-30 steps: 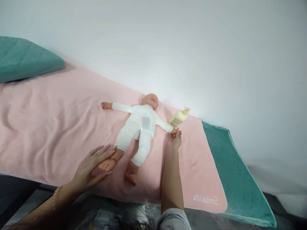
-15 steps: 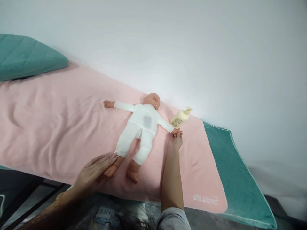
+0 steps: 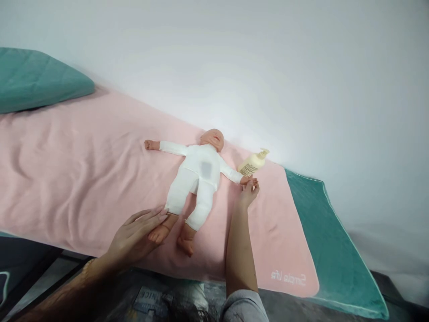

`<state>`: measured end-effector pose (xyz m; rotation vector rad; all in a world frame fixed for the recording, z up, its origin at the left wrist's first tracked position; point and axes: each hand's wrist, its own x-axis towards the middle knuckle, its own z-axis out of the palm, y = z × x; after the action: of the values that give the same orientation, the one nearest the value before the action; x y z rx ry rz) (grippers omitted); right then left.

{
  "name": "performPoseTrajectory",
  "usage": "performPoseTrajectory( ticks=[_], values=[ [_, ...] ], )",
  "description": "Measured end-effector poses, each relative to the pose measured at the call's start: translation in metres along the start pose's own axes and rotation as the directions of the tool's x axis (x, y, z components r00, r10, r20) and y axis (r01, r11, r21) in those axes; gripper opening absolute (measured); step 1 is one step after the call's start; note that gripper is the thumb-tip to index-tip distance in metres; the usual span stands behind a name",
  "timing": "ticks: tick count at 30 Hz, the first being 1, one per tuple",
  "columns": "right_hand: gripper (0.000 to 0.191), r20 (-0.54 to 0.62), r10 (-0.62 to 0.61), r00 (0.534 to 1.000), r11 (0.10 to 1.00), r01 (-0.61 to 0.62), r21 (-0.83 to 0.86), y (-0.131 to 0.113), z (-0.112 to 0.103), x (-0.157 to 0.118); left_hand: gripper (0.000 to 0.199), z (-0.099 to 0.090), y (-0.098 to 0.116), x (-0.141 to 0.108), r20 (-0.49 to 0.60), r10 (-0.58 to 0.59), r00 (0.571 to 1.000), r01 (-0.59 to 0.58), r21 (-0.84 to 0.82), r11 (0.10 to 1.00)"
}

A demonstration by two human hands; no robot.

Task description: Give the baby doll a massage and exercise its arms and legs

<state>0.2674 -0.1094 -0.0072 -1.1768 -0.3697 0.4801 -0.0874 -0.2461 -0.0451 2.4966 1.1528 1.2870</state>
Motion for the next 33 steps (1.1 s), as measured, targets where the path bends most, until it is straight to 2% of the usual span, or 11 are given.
performPoseTrajectory(
  ticks=[2,4,6,8,12,13,15,20,26,29,33],
  values=[
    [0.04,0.093,-0.184,0.979,0.98,0.19,-0.065,-0.007,0.007,-0.015,0.068,-0.004,0.0,0.016,-0.027,0.068,0.997,-0.068,-0.002,0.998],
    [0.044,0.232,-0.368,0.901,0.905,0.404,-0.131,-0.012,0.013,-0.032,0.068,-0.007,0.002,0.036,-0.07,0.063,0.996,-0.065,-0.026,0.998],
    [0.041,0.377,-0.459,0.804,0.819,0.548,-0.172,-0.012,0.018,-0.047,0.064,-0.01,0.004,0.055,-0.076,-0.002,0.997,-0.003,-0.062,0.998],
    [0.036,0.535,-0.516,0.669,0.704,0.687,-0.18,-0.009,0.021,-0.058,0.06,-0.009,0.007,0.073,-0.058,-0.089,0.994,0.083,-0.104,0.991],
    [0.031,0.794,-0.522,0.311,0.453,0.89,-0.05,-0.001,0.025,-0.067,0.057,-0.001,0.008,0.107,-0.047,-0.277,0.96,0.261,-0.216,0.941],
    [0.031,0.824,-0.506,0.254,0.419,0.908,-0.023,0.0,0.026,-0.067,0.057,0.001,0.007,0.115,-0.046,-0.296,0.954,0.277,-0.243,0.93],
    [0.033,0.859,-0.473,0.197,0.378,0.926,-0.003,0.001,0.027,-0.066,0.056,0.005,0.004,0.13,-0.051,-0.302,0.952,0.274,-0.297,0.915],
    [0.034,0.902,-0.408,0.143,0.344,0.939,0.007,0.001,0.028,-0.064,0.055,0.007,-0.005,0.151,0.033,-0.334,0.942,0.324,-0.34,0.883],
    [0.034,0.882,-0.443,0.164,0.362,0.932,0.008,0.002,0.028,-0.063,0.056,-0.004,-0.006,0.146,0.075,-0.353,0.933,0.359,-0.296,0.885],
    [0.033,0.843,-0.469,0.264,0.426,0.903,-0.046,0.001,0.024,-0.06,0.054,-0.011,-0.001,0.134,0.038,-0.344,0.938,0.34,-0.282,0.897],
    [0.033,0.72,-0.464,0.516,0.608,0.776,-0.165,-0.005,0.02,-0.057,0.052,-0.018,0.005,0.112,-0.023,-0.286,0.958,0.273,-0.236,0.933]
  ],
)
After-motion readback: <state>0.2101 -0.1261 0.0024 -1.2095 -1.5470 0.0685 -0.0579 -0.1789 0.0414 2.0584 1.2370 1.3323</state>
